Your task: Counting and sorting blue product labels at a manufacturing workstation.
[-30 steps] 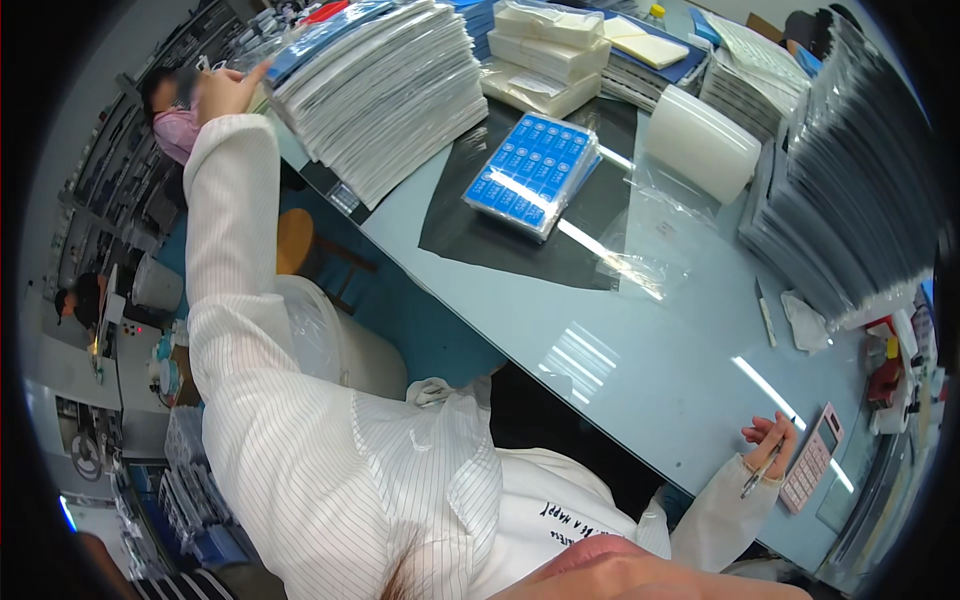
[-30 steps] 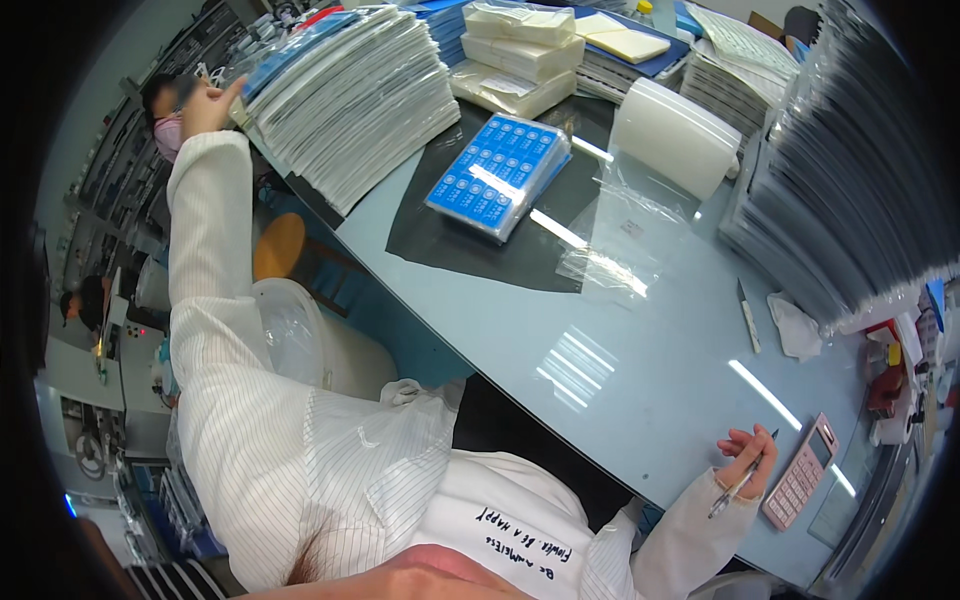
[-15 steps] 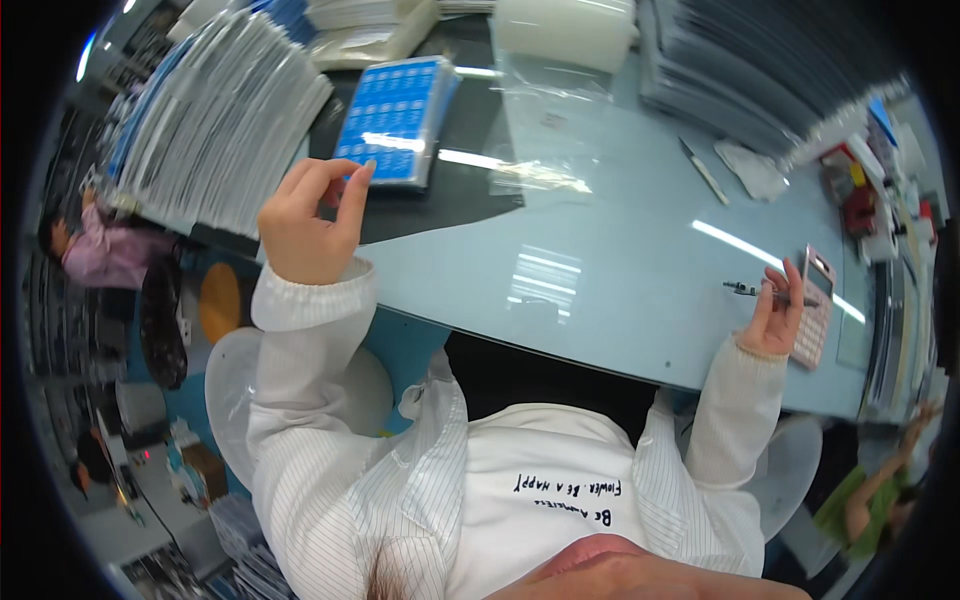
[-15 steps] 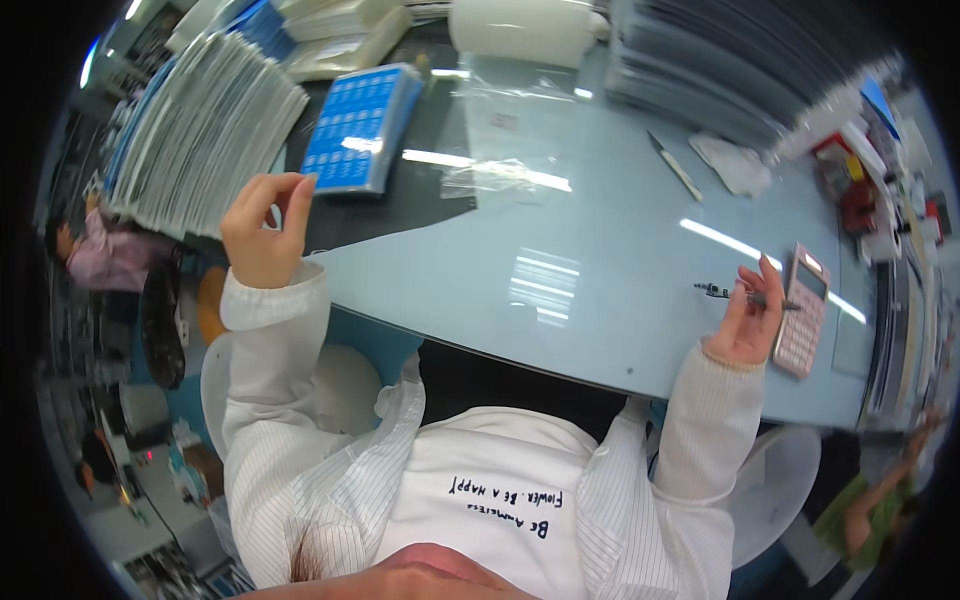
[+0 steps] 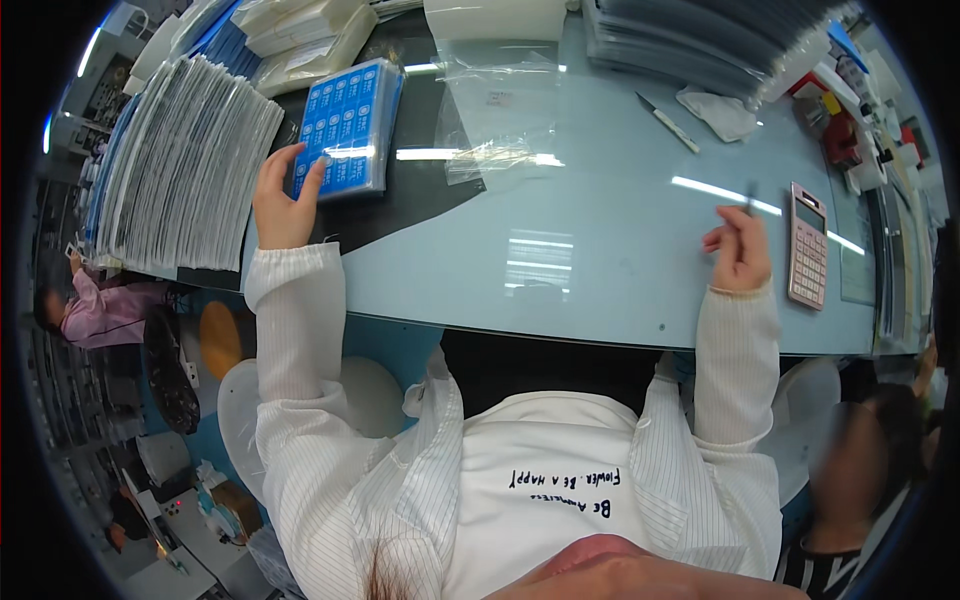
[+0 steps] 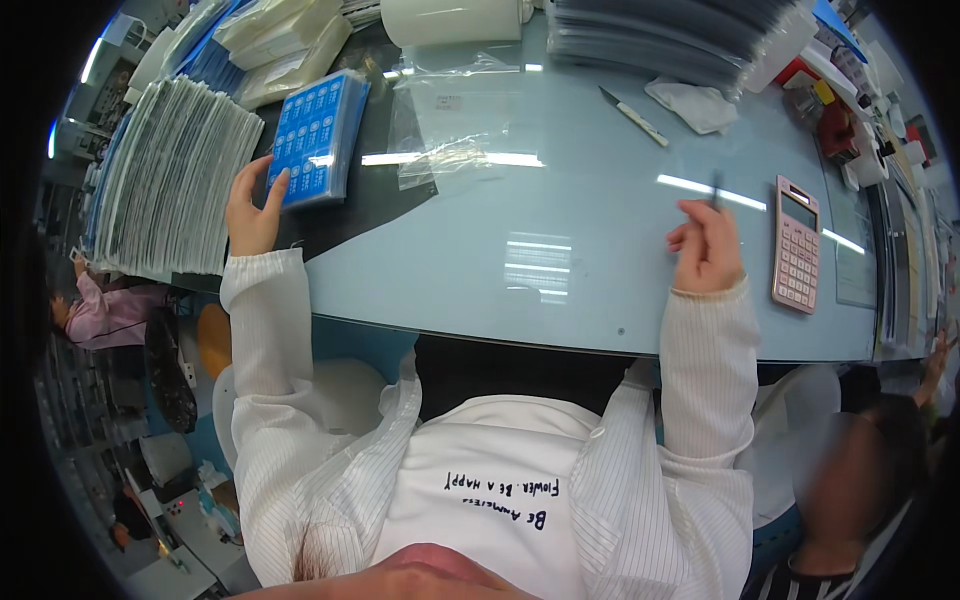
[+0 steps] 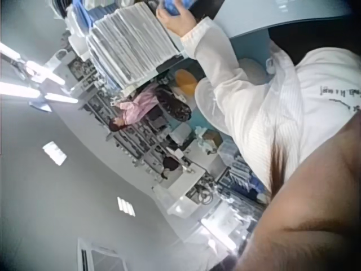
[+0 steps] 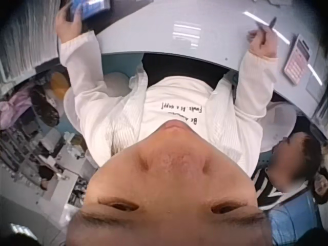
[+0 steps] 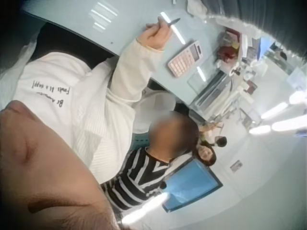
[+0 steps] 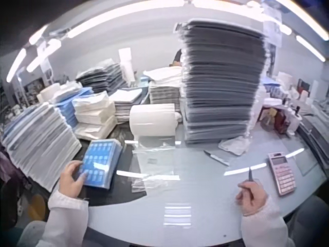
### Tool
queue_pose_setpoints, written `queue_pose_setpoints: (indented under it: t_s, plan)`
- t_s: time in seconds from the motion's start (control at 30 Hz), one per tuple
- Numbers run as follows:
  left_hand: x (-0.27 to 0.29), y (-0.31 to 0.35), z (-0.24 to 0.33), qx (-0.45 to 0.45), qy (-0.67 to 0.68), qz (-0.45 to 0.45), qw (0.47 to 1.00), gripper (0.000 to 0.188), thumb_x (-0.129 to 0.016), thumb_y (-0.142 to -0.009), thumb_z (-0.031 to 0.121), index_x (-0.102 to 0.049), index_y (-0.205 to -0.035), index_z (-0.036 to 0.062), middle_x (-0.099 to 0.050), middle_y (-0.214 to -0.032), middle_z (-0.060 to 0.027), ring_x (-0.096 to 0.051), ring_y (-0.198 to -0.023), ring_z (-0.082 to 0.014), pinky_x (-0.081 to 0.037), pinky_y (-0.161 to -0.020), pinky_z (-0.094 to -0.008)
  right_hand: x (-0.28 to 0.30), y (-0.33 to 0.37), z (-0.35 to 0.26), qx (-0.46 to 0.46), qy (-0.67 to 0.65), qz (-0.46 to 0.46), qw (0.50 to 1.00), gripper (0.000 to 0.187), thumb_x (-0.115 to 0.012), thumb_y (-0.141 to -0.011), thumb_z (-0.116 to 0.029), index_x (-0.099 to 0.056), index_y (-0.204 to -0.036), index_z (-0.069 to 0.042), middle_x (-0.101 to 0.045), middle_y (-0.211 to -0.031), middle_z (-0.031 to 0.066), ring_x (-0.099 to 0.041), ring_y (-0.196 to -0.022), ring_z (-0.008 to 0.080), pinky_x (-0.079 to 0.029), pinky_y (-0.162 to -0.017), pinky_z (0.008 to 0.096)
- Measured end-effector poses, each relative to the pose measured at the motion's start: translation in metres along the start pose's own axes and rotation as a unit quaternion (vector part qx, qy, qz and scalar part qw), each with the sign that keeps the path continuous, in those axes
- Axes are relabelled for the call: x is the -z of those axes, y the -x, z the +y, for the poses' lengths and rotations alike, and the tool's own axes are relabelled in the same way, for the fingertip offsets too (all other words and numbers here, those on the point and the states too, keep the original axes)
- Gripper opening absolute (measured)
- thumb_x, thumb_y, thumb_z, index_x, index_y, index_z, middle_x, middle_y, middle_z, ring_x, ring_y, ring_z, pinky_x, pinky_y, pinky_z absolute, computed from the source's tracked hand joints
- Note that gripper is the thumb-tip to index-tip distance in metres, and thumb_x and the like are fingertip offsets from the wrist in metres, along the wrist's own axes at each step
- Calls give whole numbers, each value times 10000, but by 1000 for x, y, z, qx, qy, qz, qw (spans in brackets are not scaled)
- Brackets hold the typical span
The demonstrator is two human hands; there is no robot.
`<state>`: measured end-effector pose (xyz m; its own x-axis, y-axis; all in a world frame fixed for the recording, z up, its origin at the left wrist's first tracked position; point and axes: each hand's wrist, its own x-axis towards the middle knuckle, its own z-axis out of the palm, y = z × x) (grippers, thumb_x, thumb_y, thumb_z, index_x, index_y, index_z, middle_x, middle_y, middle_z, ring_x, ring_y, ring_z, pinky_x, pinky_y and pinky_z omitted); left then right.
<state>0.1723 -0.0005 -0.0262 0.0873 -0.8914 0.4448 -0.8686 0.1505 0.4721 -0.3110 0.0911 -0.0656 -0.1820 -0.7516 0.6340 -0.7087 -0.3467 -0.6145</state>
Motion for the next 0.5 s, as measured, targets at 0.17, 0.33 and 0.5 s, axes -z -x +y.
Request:
queue_pose_setpoints:
  t_s: [0.17, 0.33, 0.5]
  plan:
    - [-9, 7, -28, 201, 100, -68, 972, 579, -551, -896, 414, -421, -1326, 47, -489, -1290, -165, -452, -1206, -267, -337, -1020, -348, -2, 1, 6, -103, -18, -129, 986, 146, -499, -889, 11, -618, -973, 6, -574, -940, 78, -571, -661, 108, -469, -561, 203]
    - [-9, 5, -47, 201, 200, -90, 955, 559, -518, -918, 404, -405, -1342, 57, -476, -1299, -155, -425, -1227, -248, -291, -1049, -328, 15, -22, 46, -50, 135, -99, 985, 139, -546, -863, -12, -628, -976, -14, -582, -970, 97, -601, -680, 138, -482, -559, 229]
    - [-12, 3, -58, 209, 269, -113, 933, 578, -510, -919, 412, -374, -1365, 69, -463, -1312, -142, -415, -1236, -244, -285, -1055, -321, 29, -56, 89, 21, 402, 4, 916, 220, -623, -822, -43, -653, -1035, -86, -622, -1054, 98, -640, -830, 209, -522, -696, 267]
